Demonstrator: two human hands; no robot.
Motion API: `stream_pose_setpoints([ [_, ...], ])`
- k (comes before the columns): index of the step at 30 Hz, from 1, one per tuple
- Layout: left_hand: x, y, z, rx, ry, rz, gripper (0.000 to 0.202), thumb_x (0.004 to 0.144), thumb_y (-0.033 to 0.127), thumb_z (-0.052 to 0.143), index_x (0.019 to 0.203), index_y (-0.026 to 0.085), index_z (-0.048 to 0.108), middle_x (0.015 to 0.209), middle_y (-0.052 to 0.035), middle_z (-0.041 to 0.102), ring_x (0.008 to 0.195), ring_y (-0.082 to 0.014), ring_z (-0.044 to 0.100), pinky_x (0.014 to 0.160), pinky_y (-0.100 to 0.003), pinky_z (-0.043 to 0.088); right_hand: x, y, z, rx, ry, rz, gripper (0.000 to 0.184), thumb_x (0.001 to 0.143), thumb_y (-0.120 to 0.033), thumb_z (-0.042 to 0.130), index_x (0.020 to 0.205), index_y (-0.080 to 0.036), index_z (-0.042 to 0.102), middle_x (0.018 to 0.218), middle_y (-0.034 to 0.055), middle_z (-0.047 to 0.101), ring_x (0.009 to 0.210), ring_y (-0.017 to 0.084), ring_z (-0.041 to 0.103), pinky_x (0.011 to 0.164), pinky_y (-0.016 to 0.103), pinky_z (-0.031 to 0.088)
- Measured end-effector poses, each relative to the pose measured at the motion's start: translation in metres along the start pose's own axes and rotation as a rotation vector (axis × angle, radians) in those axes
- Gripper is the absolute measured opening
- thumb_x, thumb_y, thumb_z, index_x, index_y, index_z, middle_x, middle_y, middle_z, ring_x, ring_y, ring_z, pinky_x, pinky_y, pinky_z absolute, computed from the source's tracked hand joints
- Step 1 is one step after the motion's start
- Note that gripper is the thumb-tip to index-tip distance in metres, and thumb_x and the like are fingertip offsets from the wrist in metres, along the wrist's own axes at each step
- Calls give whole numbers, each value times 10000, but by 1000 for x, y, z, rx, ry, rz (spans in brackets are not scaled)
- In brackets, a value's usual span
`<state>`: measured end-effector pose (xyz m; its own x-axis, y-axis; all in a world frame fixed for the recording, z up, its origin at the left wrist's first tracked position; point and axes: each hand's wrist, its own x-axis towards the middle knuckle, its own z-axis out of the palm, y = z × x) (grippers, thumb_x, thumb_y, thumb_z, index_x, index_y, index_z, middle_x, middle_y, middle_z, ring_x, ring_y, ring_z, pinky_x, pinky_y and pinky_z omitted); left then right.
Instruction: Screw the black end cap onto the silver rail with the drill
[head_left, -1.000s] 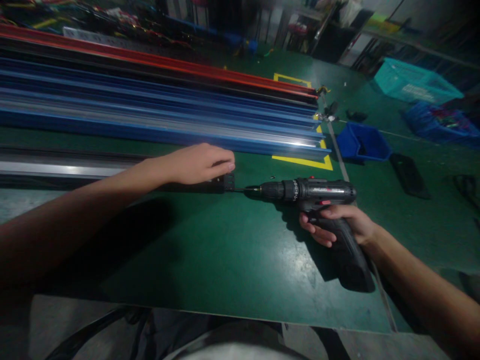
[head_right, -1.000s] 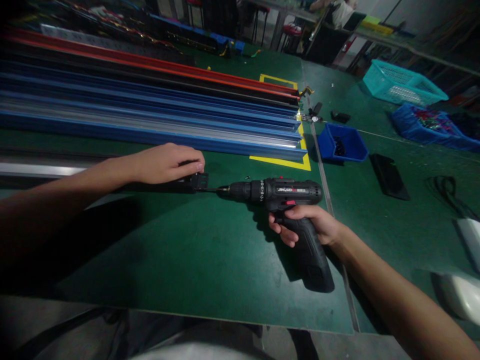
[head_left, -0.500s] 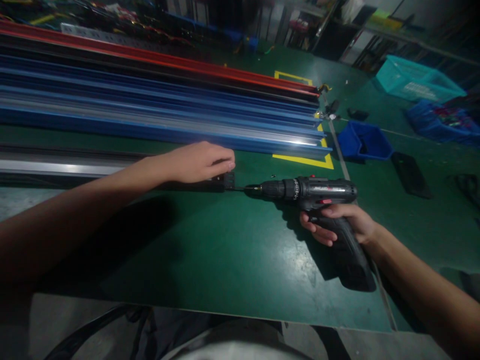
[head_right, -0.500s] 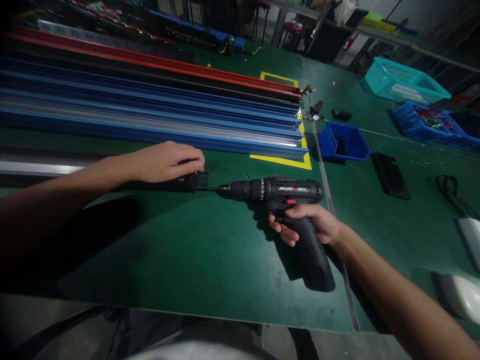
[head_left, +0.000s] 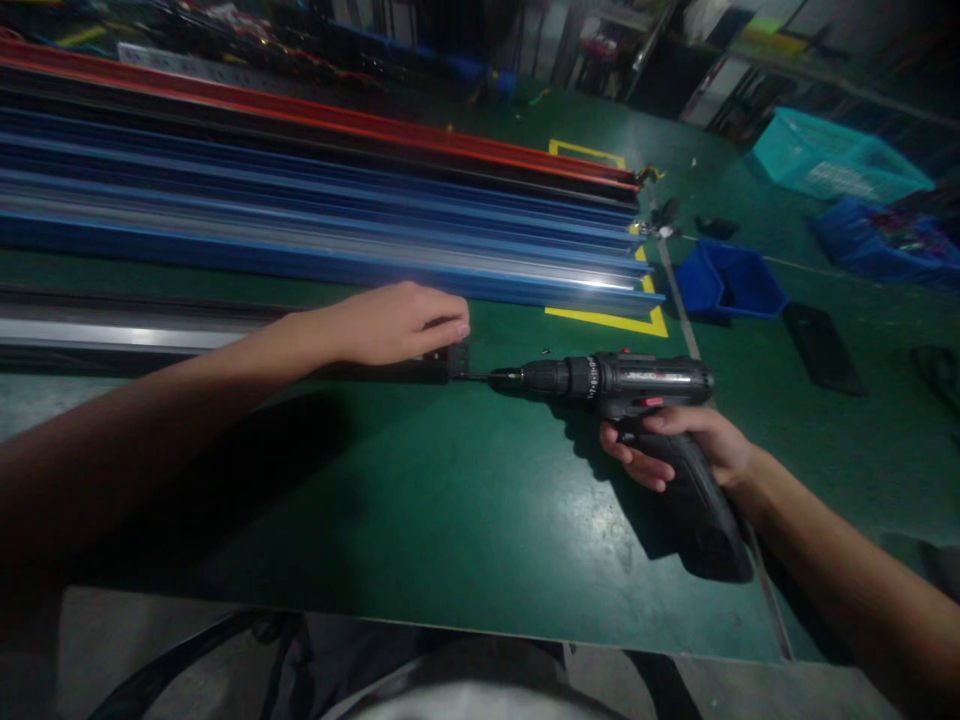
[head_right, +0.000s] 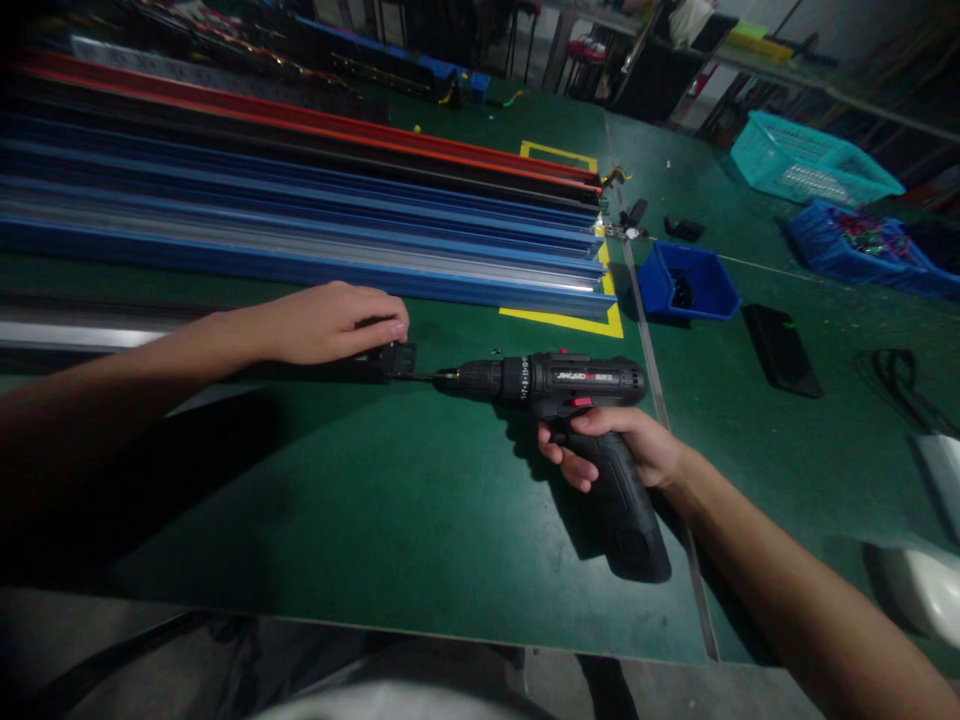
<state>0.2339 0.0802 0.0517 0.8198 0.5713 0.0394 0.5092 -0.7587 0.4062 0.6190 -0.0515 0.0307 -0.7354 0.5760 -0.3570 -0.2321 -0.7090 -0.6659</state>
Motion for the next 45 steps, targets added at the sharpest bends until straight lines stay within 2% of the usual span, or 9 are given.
stream_pose_setpoints([
  [27, 0, 2, -1, 4, 0, -5, 403, 1043, 472, 398, 922, 203, 673, 873, -12, 701, 758, -155, 624, 707, -275, 388, 2, -1, 0, 36, -41, -15, 346, 949, -241, 608, 1161, 10, 715, 941, 129, 699, 597, 89, 624, 635, 235, 596],
  [45, 0, 1, -1, -4, -6, -5, 405, 1048, 479, 392, 921, 206, 662, 869, -9, 691, 753, -150, 617, 700, -274, 398, 1, -1, 1, -11, 10, 11, 330, 918, -286, 654, 1122, -41, 740, 915, 103, 699, 557, 83, 574, 598, 234, 573],
])
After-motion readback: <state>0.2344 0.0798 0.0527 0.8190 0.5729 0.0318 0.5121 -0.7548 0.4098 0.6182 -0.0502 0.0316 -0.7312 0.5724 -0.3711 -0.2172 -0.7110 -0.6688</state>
